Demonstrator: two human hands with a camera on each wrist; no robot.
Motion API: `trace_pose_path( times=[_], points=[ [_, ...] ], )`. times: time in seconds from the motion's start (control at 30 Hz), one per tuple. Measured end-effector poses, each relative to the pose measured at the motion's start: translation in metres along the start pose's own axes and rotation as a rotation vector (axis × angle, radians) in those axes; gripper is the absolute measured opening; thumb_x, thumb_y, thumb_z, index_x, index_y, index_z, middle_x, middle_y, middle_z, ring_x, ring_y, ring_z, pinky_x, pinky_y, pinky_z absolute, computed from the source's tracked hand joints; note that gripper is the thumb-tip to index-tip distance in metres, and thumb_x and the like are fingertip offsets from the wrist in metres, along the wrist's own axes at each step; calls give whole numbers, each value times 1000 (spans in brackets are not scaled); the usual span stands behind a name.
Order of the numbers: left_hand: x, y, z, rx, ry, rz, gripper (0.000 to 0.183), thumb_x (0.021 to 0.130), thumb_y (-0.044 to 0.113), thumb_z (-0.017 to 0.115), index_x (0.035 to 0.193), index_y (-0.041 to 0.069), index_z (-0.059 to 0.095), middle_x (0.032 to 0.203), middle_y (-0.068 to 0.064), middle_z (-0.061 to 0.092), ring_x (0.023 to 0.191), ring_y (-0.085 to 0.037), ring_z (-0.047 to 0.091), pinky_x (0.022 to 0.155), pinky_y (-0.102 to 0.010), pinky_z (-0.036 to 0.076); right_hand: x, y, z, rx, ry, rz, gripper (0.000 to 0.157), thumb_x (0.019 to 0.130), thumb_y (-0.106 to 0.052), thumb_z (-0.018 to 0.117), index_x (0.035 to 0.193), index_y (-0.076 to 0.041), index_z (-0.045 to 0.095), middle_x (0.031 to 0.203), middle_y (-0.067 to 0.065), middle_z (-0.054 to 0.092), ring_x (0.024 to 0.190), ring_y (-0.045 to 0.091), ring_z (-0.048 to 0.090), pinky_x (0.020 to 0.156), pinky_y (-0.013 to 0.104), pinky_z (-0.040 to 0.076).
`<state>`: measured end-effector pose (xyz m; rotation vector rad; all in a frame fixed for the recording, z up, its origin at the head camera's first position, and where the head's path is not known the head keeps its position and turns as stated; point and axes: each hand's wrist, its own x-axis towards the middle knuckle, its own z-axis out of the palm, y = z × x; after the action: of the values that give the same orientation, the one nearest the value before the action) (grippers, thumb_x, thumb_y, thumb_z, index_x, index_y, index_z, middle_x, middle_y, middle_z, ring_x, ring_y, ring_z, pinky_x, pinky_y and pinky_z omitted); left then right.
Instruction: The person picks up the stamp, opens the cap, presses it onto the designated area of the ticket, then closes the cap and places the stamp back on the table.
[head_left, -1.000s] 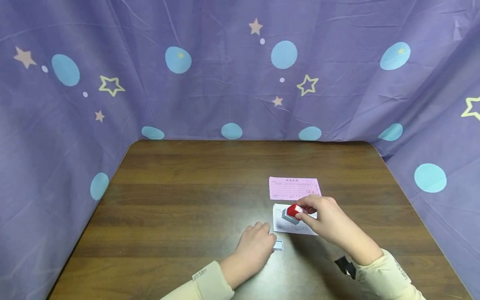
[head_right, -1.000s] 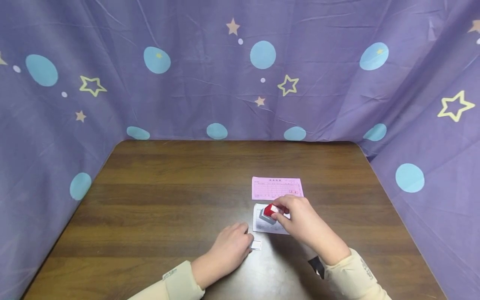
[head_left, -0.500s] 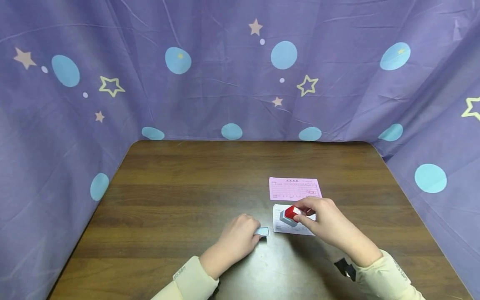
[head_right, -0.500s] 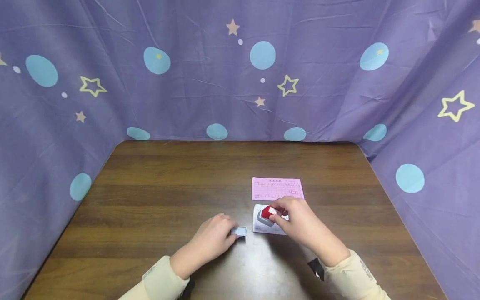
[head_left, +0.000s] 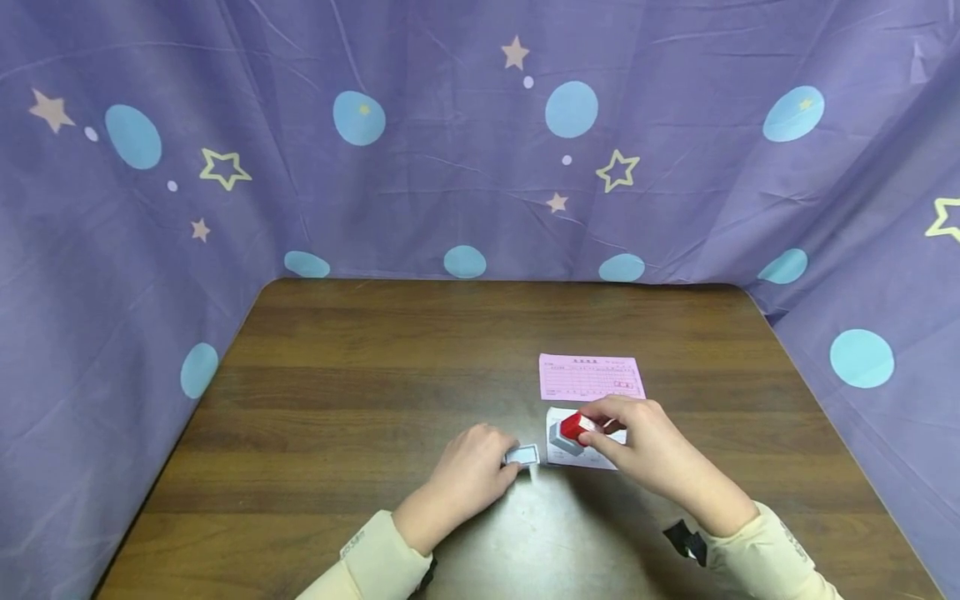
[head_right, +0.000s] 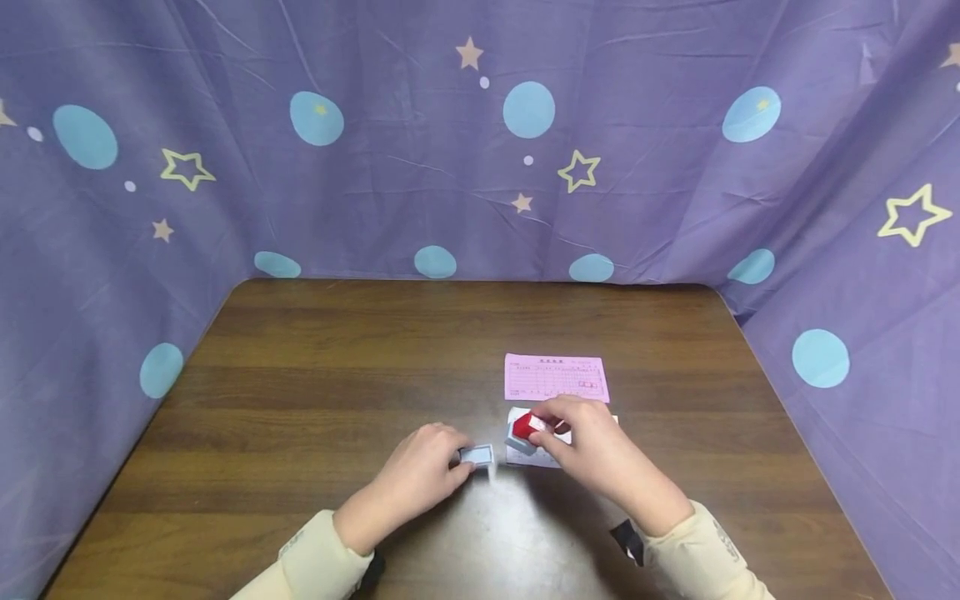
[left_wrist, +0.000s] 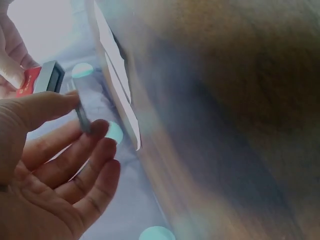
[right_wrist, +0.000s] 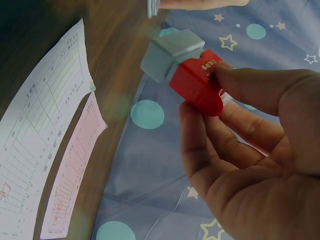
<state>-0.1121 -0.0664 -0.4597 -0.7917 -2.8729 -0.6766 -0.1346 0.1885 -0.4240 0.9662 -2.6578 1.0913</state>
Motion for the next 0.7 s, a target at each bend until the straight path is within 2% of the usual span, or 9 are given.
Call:
trace_pose_path(
  times=[0.07,0.23,0.37,0.47,0.57,0.7],
  points=[
    [0,-1,1,-62,31,2,7,81,11,82,83,11,75,73,5,63,65,-11,53,59,-31,47,0,0,2,26,3,-5,22,83,2,81,101,-9,75,92,-11,71,79,5,66,73,34,59],
    [2,-3,4,-344,78,3,16,80,0,78,95,0,77,76,1,66,65,-8,56,58,-21,49,0,-1,8,96,-12,-3,21,85,1,81,101,-10,74,95,-10,71,82,7,67,75,33,59],
    [3,-3,4,-575,77,-81,18,81,-5,76,99,-6,76,74,1,68,65,-4,60,59,-21,53,1,-2,9,115,-19,15,19,87,1,79,102,-10,73,95,-10,72,82,8,68,75,35,59],
    [3,-2,2,-718,59,-163,19,84,-6,76,102,-8,74,76,-1,71,67,-6,66,61,-23,56,1,-3,8,127,-26,29,19,88,1,78,103,-10,73,95,-9,72,82,9,69,75,35,59],
    [3,-2,0,-784,46,-205,20,84,-6,76,104,-8,74,77,-2,72,69,-9,69,62,-24,57,1,-3,8,147,-39,39,19,89,1,77,104,-10,72,96,-8,73,84,10,70,76,33,59],
    [4,0,-1,-795,41,-213,23,82,-5,79,104,-6,75,78,-1,72,71,-9,69,63,-23,56,1,-4,9,185,-55,44,19,89,0,77,104,-10,72,97,-7,73,85,11,70,78,32,58]
  ],
)
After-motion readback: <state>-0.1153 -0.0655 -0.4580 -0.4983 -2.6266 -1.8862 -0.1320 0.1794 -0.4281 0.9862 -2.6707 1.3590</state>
